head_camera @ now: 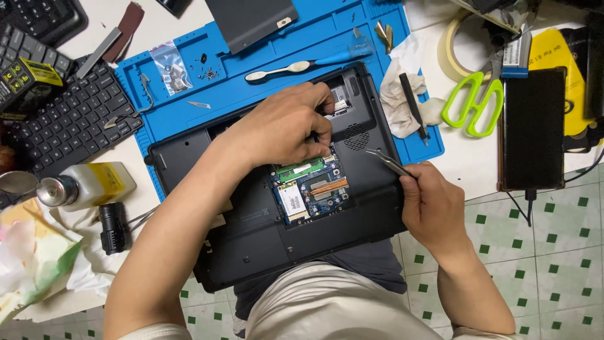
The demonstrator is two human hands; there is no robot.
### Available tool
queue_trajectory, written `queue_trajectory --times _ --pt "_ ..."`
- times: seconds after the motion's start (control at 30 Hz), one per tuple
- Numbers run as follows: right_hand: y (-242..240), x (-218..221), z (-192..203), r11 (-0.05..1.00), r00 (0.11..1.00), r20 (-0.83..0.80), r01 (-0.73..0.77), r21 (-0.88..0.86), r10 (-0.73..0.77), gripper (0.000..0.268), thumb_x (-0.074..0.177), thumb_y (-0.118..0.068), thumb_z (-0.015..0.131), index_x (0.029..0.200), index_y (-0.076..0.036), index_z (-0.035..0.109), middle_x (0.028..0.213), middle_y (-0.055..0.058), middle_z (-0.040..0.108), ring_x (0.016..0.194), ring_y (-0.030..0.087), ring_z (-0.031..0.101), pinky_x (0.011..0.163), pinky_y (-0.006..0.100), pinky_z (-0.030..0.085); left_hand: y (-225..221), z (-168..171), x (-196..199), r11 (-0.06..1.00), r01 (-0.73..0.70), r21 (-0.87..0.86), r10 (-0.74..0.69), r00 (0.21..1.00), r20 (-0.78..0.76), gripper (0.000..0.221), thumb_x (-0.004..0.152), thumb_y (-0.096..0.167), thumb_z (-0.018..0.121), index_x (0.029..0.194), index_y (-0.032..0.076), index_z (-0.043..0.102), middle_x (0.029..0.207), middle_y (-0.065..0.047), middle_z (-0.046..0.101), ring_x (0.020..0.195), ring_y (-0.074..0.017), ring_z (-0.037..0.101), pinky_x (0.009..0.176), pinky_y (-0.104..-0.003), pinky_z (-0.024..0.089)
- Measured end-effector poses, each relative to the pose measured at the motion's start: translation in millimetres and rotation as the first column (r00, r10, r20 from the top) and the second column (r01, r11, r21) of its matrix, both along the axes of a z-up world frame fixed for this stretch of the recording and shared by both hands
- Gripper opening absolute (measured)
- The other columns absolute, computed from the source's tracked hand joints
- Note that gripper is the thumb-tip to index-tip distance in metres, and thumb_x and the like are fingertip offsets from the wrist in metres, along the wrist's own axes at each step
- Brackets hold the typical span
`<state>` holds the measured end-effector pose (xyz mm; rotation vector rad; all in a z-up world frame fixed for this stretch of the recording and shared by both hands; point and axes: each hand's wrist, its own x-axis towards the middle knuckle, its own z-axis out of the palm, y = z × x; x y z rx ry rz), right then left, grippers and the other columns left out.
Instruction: Connecting internal ribbon cables to a laptop motherboard using tweezers during a repair.
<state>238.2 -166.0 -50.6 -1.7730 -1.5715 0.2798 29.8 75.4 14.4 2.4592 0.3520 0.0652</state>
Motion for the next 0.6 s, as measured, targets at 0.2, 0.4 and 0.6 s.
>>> queue_trajectory --times 0.2,0.4,0.6 --pt "-0.8 -0.8 1.2 1.0 1.0 -0.016 0.013 -0.011 -0.014 0.015 0.11 -0.021 0.052 0.104 -0.012 0.062 0.069 0.003 0.06 0.058 0.031 0.065 0.053 0.038 0.053 1.3 -4.3 0.5 0.999 0.018 0.028 -0.018 1.0 -0.025 0.018 0.08 0.03 0.087 0.073 0.016 0.076 0.101 -0.007 0.055 0.096 -0.0324 0.061 0.085 -0.045 0.05" --pt "-0.6 -1.8 2.4 0.999 1.0 -0.007 0.019 -0.026 -0.02 0.017 0.11 -0.023 0.051 0.104 -0.012 0.062 0.069 0.004 0.059 0.059 0.034 0.065 0.054 0.039 0.054 -0.6 -2.6 0.4 0.997 0.039 0.067 -0.039 0.999 -0.015 0.018 0.082 0.031 0.084 0.076 0.017 0.074 0.1 -0.009 0.055 0.095 -0.0341 0.061 0.084 -0.045 0.05" --pt "-0.5 -1.2 2.3 0.999 1.0 0.016 0.023 -0.035 -0.022 0.016 0.11 -0.023 0.051 0.104 -0.012 0.061 0.07 0.005 0.06 0.06 0.035 0.065 0.055 0.04 0.054 -0.3 -7.5 -0.5 0.993 0.048 0.104 -0.046 0.999 -0.02 0.02 0.083 0.033 0.084 0.077 0.018 0.072 0.103 -0.008 0.056 0.095 -0.0322 0.061 0.084 -0.044 0.05"
